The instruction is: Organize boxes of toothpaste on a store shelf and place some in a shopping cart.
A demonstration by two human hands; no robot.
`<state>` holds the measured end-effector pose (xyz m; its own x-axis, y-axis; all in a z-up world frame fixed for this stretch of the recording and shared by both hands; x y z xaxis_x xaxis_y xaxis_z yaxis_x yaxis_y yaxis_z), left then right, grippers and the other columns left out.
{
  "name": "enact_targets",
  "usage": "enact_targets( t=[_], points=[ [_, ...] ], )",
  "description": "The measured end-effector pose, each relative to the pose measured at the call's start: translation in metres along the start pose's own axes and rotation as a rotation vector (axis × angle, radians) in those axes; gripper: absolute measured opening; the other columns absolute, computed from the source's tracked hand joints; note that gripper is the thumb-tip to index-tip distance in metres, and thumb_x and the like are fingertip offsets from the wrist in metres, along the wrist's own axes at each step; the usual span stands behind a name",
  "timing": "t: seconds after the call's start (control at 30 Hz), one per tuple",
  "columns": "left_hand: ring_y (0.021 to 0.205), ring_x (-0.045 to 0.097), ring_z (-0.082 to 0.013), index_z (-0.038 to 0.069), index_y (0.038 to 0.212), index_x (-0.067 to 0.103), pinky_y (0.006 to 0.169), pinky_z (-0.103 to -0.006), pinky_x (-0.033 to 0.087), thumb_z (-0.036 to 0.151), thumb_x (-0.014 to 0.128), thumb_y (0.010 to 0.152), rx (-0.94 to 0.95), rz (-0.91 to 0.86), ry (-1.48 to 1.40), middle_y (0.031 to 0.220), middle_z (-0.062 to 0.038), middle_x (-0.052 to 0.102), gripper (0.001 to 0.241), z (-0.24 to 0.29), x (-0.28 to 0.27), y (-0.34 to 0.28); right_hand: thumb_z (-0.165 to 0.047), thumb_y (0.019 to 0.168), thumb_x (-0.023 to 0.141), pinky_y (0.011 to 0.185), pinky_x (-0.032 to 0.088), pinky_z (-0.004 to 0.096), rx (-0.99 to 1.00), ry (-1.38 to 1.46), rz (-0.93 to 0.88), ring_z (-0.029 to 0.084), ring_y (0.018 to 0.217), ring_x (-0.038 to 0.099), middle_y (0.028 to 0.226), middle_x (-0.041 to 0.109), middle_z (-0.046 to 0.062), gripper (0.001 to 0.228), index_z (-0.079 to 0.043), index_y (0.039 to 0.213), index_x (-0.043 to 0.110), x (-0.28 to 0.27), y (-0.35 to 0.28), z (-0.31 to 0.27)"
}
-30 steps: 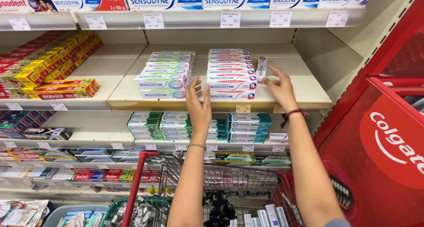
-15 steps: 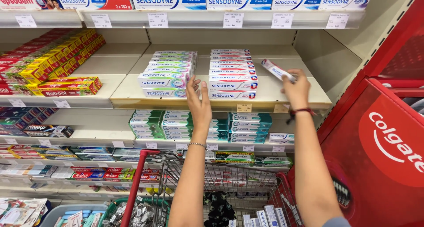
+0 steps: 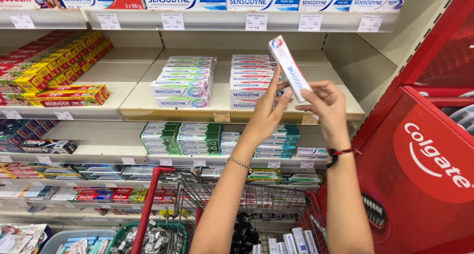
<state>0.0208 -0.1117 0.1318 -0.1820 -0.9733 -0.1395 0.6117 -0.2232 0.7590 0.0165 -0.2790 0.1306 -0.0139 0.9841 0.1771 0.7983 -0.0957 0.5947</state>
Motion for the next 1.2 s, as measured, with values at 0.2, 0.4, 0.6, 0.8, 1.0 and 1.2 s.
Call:
enact_targets(
  t=[0.2, 0.4, 0.6, 0.8, 1.0, 1.2],
  points=[
    [0.089, 0.07, -0.0156, 0.012, 0.161, 0.032, 0.063, -0.0288, 0.065, 0.03, 0.048, 0.109, -0.177, 0.043, -0.413, 0.128, -0.014, 0.059, 0.058, -0.029, -0.018, -0.009, -0.013, 0.109, 0.063, 0.083, 0.06, 0.031, -0.111, -0.171, -0.143, 0.017, 0.106, 0.067, 0.125, 0.07, 0.014, 0.026, 0.003, 0.128, 0.068, 0.016, 0.005, 0.014],
    [0.066, 0.067, -0.0165, -0.007, 0.14, 0.065, 0.052, -0.0276, 0.06, 0.038, 0.056, 0.111, -0.406, 0.091, -0.516, 0.096, -0.022, 0.07, 0.055, -0.073, -0.057, -0.012, 0.0, 0.094, 0.072, 0.08, 0.064, 0.031, -0.216, -0.154, -0.099, 0.017, 0.11, 0.066, 0.134, 0.055, 0.008, 0.065, -0.005, 0.15, 0.038, 0.038, 0.006, -0.037],
    [0.088, 0.072, -0.0131, 0.0, 0.134, 0.056, 0.068, -0.0298, 0.065, 0.024, 0.067, 0.099, -0.226, 0.198, -0.374, 0.116, -0.006, 0.065, 0.044, -0.013, -0.089, 0.021, 0.004, 0.101, 0.07, 0.086, 0.068, 0.035, -0.178, -0.097, -0.058, 0.021, 0.115, 0.069, 0.133, 0.062, 0.014, 0.051, 0.0, 0.146, 0.047, 0.021, 0.028, -0.009],
    [0.1, 0.077, -0.0172, 0.01, 0.142, 0.06, 0.081, -0.0266, 0.064, 0.011, 0.071, 0.095, -0.122, 0.258, 0.053, 0.126, -0.01, 0.072, 0.048, -0.02, -0.117, 0.048, 0.002, 0.104, 0.062, 0.1, 0.059, 0.036, -0.217, -0.087, -0.103, 0.021, 0.126, 0.066, 0.154, 0.055, 0.016, 0.053, -0.003, 0.154, 0.046, 0.026, 0.059, 0.005],
    [0.108, 0.073, -0.0223, 0.01, 0.132, 0.07, 0.093, -0.0329, 0.058, 0.011, 0.078, 0.089, -0.105, 0.334, 0.298, 0.124, -0.014, 0.074, 0.043, -0.075, -0.143, 0.075, 0.004, 0.103, 0.063, 0.108, 0.057, 0.034, -0.275, -0.237, -0.147, 0.022, 0.133, 0.061, 0.157, 0.053, 0.016, 0.053, 0.0, 0.154, 0.048, 0.018, 0.117, 0.058],
    [0.117, 0.073, -0.0226, 0.002, 0.131, 0.069, 0.101, -0.0321, 0.055, 0.012, 0.07, 0.094, -0.178, 0.434, 0.06, 0.128, -0.017, 0.075, 0.039, -0.182, -0.153, 0.108, 0.005, 0.095, 0.066, 0.106, 0.054, 0.03, -0.253, -0.198, -0.057, 0.024, 0.13, 0.062, 0.146, 0.058, 0.022, 0.05, 0.006, 0.142, 0.048, 0.026, 0.158, 0.085]
  ],
)
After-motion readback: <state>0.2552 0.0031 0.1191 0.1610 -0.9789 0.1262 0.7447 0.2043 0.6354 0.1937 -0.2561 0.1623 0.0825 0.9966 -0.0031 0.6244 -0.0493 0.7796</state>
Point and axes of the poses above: each hand's wrist, its own y-axis towards the middle knuckle, its own x-axis out of the palm, z = x × y, the point moved 8 cm from there along y, towards the middle knuckle
